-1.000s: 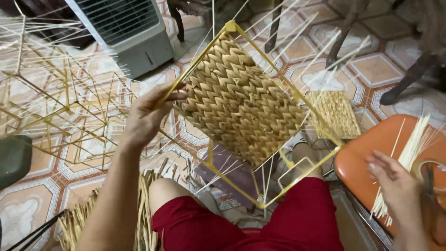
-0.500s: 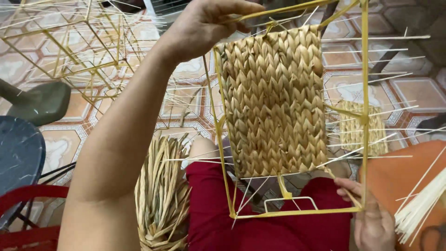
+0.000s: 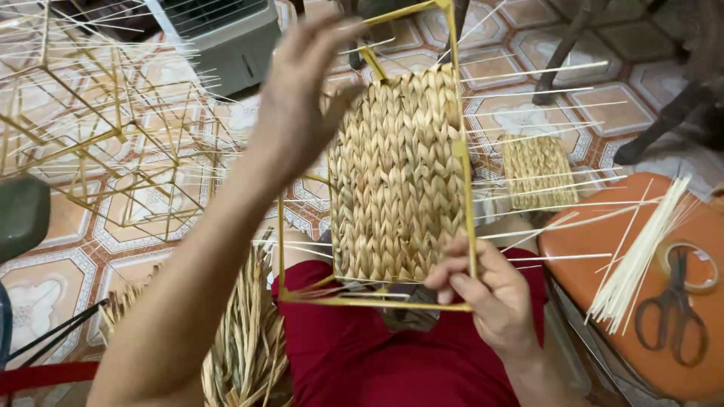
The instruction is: Weaving dried plant fibers around a metal frame to create a basket.
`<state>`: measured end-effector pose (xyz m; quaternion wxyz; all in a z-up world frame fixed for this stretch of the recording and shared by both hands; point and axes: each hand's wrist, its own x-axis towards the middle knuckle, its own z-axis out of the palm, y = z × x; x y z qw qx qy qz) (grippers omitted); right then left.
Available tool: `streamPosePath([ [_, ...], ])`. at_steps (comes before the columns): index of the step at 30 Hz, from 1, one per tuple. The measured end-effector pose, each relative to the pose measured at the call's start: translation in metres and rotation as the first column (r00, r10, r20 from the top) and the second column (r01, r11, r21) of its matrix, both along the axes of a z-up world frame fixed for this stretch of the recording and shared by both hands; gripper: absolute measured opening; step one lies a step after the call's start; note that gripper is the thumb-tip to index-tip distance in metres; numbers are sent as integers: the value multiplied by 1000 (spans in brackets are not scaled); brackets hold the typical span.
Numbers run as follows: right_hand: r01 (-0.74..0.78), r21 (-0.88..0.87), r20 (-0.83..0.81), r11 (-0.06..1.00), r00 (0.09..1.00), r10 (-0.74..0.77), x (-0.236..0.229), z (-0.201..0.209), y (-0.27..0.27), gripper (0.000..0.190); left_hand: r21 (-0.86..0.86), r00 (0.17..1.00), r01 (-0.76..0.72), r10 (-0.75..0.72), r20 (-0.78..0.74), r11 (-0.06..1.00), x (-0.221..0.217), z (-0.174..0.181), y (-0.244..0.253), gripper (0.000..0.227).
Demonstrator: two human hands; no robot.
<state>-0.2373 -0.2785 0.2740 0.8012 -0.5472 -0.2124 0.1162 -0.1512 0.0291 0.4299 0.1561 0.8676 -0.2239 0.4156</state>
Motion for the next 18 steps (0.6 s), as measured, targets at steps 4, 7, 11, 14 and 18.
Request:
streamPosePath([
  [4,11,-39,60,999,998,-9,8,9,49,37,-62,947,53,-70,-313,997,-85,-46,-65,38],
  [7,-21,-37,160,999,987,27,15,-13,81,23,-111,877,-30,-27,-480,993,-92,-74,-77,54],
  [11,218,-502,315,837,947,-58,17,-39,106,41,-465,602,-289,-219,-768,837,-66,-133,-68,46],
  [14,127,-558,293,820,955,52,19,-24,98,60,-723,478,-377,-547,-687,579,-49,-171,-51,37],
  [18,-149,-557,251,817,908,337,0,30,51,61,-859,510,-334,-692,-511,388,-35,-170,-22,34],
])
